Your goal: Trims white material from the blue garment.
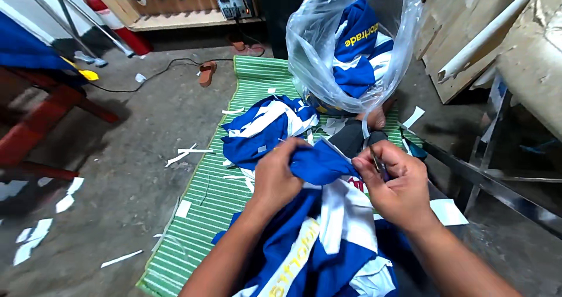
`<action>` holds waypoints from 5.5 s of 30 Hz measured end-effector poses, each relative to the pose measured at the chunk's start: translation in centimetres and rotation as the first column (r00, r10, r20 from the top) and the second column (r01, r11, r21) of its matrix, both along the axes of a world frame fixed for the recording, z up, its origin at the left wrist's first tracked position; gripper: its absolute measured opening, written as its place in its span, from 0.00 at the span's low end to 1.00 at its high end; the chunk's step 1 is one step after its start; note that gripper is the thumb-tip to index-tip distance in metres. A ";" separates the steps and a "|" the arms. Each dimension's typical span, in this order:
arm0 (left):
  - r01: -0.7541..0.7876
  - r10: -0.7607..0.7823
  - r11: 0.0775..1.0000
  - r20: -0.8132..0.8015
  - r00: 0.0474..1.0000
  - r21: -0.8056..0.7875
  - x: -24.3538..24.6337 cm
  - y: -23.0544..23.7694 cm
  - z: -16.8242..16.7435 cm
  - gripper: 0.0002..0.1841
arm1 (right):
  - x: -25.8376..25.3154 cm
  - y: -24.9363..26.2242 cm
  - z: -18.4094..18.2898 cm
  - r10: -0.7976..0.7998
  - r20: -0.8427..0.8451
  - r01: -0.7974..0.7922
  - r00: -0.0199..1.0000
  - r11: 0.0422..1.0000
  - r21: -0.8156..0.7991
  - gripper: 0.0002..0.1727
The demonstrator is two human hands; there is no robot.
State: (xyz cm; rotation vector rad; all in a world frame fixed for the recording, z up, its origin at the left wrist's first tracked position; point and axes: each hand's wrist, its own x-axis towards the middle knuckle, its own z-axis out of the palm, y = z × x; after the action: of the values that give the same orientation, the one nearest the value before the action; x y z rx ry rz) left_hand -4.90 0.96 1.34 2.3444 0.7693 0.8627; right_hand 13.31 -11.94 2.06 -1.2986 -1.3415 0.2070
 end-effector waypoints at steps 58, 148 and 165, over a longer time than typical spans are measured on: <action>0.415 -0.314 0.665 0.272 0.910 -0.621 3.6 -2.5 2.2 0.06 | 5.6 -7.5 -3.7 0.321 -0.307 -0.411 0.896 0.860 -0.302 0.24; 0.324 -0.301 0.943 -0.233 0.925 0.070 -5.5 4.0 6.9 0.08 | 5.3 -4.8 0.8 0.275 -0.421 -0.167 0.864 0.947 0.274 0.03; 0.404 -0.440 0.878 -0.100 0.893 -0.257 -10.0 -7.4 -6.3 0.15 | 3.1 -2.6 -8.0 -0.217 -0.115 0.168 0.969 0.927 -0.336 0.18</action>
State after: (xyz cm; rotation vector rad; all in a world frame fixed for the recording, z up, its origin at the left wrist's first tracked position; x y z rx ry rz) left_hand -14.85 -6.48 -4.94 2.2599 0.3602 0.3815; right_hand 16.37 -14.59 -5.90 -1.6486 -1.0707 0.3943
